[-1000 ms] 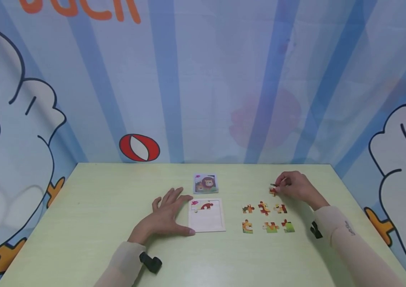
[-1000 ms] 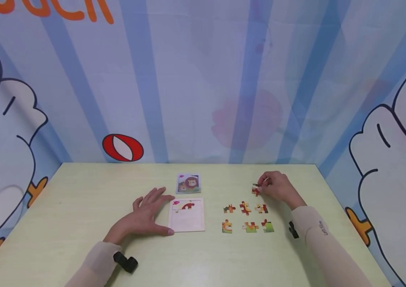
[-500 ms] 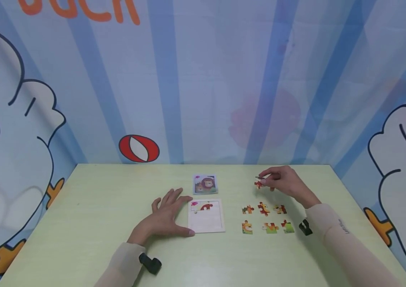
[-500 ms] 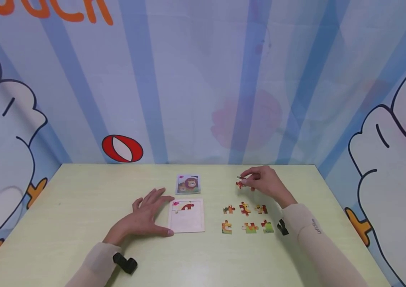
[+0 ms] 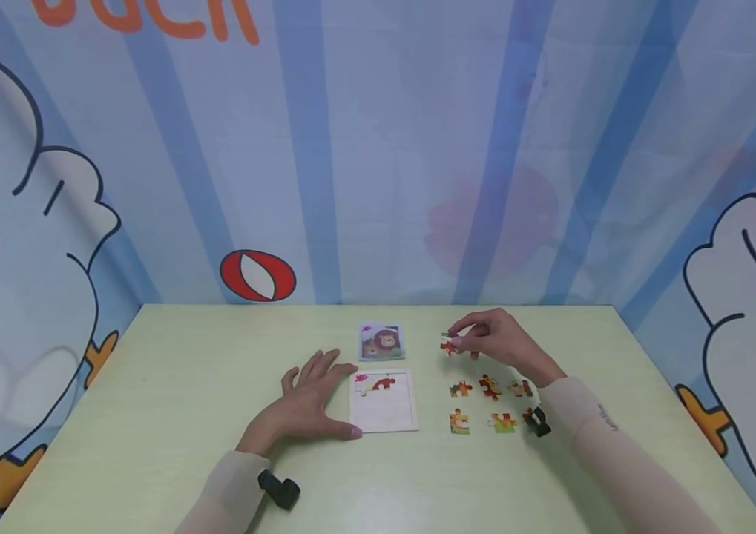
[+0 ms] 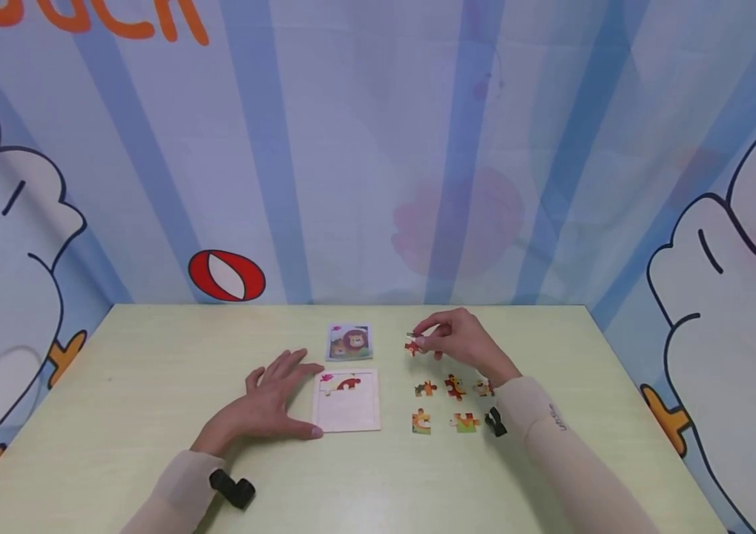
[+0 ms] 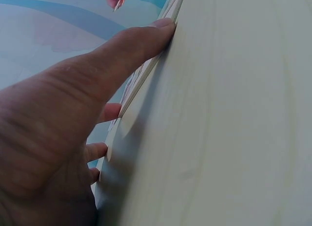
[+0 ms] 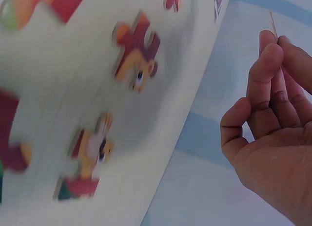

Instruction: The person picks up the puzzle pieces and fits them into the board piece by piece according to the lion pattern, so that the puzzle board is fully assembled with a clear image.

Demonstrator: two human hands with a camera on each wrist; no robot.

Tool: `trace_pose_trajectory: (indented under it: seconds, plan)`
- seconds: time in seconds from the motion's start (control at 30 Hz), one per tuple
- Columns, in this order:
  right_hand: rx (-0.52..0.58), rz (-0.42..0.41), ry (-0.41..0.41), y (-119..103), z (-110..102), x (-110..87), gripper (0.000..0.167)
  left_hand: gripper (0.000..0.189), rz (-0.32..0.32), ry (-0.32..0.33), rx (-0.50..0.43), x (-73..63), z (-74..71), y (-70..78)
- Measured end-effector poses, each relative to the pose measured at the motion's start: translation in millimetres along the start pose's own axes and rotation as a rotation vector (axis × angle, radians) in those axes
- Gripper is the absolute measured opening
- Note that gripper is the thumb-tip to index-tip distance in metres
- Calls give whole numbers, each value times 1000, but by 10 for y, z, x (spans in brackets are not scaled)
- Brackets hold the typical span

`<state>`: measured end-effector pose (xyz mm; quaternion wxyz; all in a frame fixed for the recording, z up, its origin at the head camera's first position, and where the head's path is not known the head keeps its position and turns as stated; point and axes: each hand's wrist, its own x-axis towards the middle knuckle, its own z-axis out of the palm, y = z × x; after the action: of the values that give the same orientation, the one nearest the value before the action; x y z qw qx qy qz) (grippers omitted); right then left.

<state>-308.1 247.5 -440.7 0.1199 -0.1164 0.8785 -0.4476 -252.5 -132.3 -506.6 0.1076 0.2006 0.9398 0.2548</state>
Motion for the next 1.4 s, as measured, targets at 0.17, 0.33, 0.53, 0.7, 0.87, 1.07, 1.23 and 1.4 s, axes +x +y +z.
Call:
trace_pose_trajectory:
  seconds: [0.17, 0.33, 0.53, 0.7, 0.87, 1.07, 1.23, 1.4]
  plan:
    - [21, -8, -30, -57, 175, 66, 23, 104, 13, 2, -8, 7, -4, -2]
    - [65, -28, -76, -107, 333, 113, 21, 103, 24, 5, -13, 12, -2, -1]
    - [53, -49, -118, -192, 490, 152, 20, 103, 19, 0, -16, 17, 6, 11]
    - [39, -68, -144, -247, 572, 194, 20, 103, 17, -2, -12, 29, 9, 17]
    - [29, -47, -165, -244, 647, 224, 17, 103, 20, 1, -14, 25, 3, 24]
    - [-23, 11, -173, -253, 738, 239, 9, 102, 20, 0, -11, 21, 3, 27]
    - [-42, 47, -178, -280, 790, 249, 6, 103, 16, -1, -9, 12, -5, 20]
    - [-67, 52, -183, -298, 840, 276, 5, 103, 7, -3, -9, -8, -21, 8]
